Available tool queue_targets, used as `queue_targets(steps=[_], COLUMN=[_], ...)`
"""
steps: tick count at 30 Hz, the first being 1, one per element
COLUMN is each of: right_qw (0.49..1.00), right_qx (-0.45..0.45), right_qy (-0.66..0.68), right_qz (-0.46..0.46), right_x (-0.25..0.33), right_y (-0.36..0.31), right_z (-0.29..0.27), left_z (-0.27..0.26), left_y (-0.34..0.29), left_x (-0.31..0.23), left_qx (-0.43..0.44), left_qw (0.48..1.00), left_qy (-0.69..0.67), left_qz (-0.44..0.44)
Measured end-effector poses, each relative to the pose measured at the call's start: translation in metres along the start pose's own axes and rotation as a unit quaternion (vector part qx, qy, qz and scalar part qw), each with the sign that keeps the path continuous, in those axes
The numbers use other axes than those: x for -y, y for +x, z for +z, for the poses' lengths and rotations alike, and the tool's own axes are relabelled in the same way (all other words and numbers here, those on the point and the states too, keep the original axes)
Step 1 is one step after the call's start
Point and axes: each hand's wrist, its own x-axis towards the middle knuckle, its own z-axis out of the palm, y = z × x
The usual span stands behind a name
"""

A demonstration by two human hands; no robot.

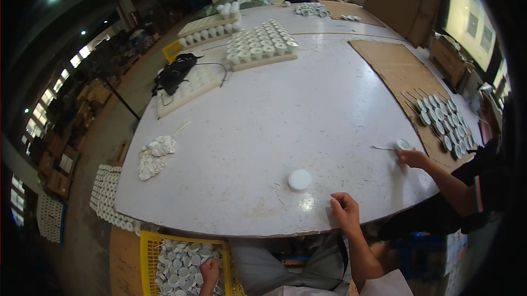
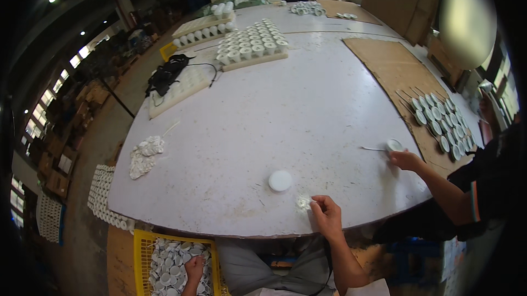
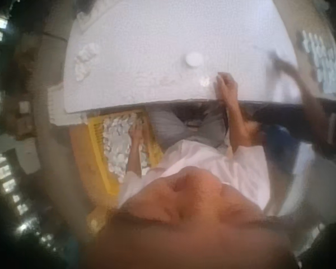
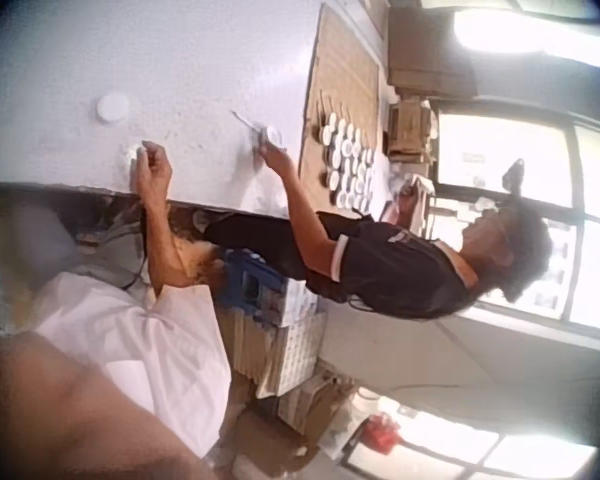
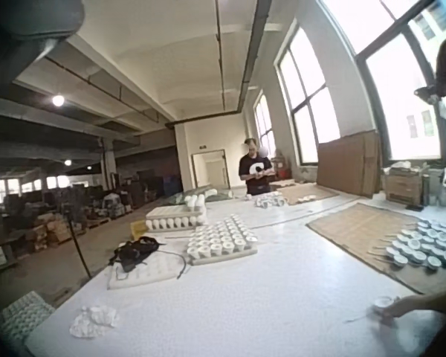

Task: The person assembles light fixtures by taking lamp housings, fitting circular diffuser discs onto them by hand, and placing the assembled units on the table.

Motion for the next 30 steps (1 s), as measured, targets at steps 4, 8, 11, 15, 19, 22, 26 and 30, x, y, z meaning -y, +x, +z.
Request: queue_targets(steps=[4,8,11,15,19,22,26,30], right_qw=[0.996,0.92,0.79,0.808,0.861,0.866,0.87,0.874], right_qx=[-0.009,-0.196,-0.331,-0.342,-0.272,-0.202,0.01,0.25], right_qy=[-0.072,-0.271,-0.455,-0.461,-0.418,-0.424,-0.401,-0.314], right_qz=[-0.052,-0.202,-0.245,-0.132,-0.096,-0.173,-0.287,-0.275], right_x=[0.01,0.018,0.008,0.01,0.011,0.016,0.053,0.067], right_y=[0.015,0.051,0.092,0.134,0.143,0.119,0.043,-0.013], right_z=[-0.005,-0.047,-0.101,-0.144,-0.153,-0.137,-0.096,-0.042], left_z=[0.027,0.049,0.061,0.075,0.088,0.083,0.083,0.109], left_y=[-0.036,-0.049,-0.056,-0.07,-0.081,-0.09,-0.1,-0.088], left_x=[-0.131,-0.165,-0.177,-0.19,-0.2,-0.23,-0.295,-0.328], left_qx=[0.094,0.121,0.154,0.203,0.237,0.24,0.199,0.118], left_qw=[0.954,0.938,0.939,0.932,0.924,0.907,0.884,0.851], left_qy=[0.044,-0.008,-0.017,-0.021,-0.042,-0.053,-0.057,0.074], left_qz=[0.283,0.324,0.307,0.301,0.298,0.342,0.418,0.506])
